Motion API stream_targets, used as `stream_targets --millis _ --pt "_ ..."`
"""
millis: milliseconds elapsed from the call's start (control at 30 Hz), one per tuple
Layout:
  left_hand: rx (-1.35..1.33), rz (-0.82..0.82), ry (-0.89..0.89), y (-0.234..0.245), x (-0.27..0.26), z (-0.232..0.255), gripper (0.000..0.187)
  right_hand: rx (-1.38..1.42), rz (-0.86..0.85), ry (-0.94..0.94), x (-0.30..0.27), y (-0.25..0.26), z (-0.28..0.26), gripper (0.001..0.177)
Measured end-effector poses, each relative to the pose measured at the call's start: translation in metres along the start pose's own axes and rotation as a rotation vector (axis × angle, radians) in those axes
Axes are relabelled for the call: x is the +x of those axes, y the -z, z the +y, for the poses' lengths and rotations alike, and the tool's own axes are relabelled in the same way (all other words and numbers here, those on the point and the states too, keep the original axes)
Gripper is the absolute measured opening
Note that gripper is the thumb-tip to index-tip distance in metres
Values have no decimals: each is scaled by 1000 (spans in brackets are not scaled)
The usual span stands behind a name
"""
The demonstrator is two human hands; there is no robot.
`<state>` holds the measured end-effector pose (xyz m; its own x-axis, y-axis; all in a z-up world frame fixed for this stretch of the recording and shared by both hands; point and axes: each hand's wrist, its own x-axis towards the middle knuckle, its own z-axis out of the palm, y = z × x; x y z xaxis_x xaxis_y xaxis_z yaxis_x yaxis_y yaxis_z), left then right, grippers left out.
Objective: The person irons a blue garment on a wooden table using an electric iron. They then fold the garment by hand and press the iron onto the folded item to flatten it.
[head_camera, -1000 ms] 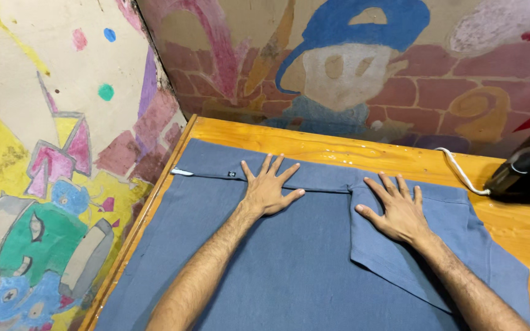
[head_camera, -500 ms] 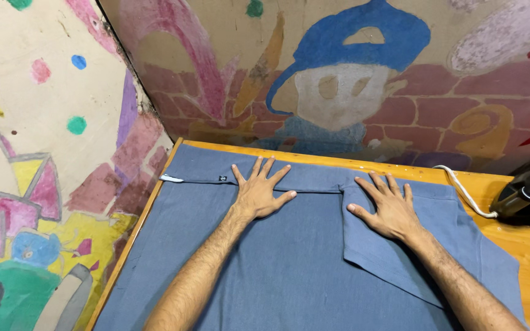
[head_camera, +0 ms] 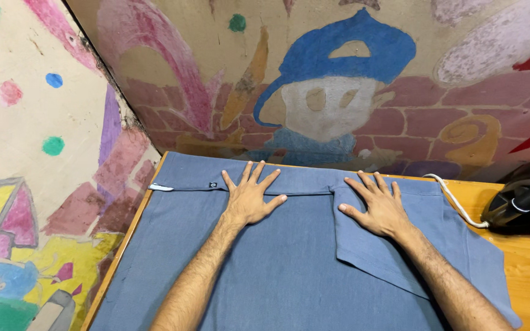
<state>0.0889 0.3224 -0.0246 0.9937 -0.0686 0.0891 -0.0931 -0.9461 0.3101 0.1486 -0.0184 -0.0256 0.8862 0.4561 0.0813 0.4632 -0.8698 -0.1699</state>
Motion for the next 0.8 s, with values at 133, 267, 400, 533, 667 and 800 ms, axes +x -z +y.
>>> stream_targets --millis 133,267,400,533,667,800 --pt "-2 2 2 2 0 1 79 -4 -5 -6 0 0 0 83" --pt "9 -4 24 1 0 4 78 2 39 13 -2 -1 -1 80" --pt "68 90 -45 -5 -3 10 71 -92 173 97 -8 1 -4 70" --pt "-65 107 -104 -7 -26 29 54 -81 129 106 -21 10 -10 62" --pt "-132 117 -222 -10 -61 59 49 -4 -25 71 -47 23 -13 59" --pt "-136 91 -280 -19 -93 86 48 3 -62 123 -84 35 -11 53"
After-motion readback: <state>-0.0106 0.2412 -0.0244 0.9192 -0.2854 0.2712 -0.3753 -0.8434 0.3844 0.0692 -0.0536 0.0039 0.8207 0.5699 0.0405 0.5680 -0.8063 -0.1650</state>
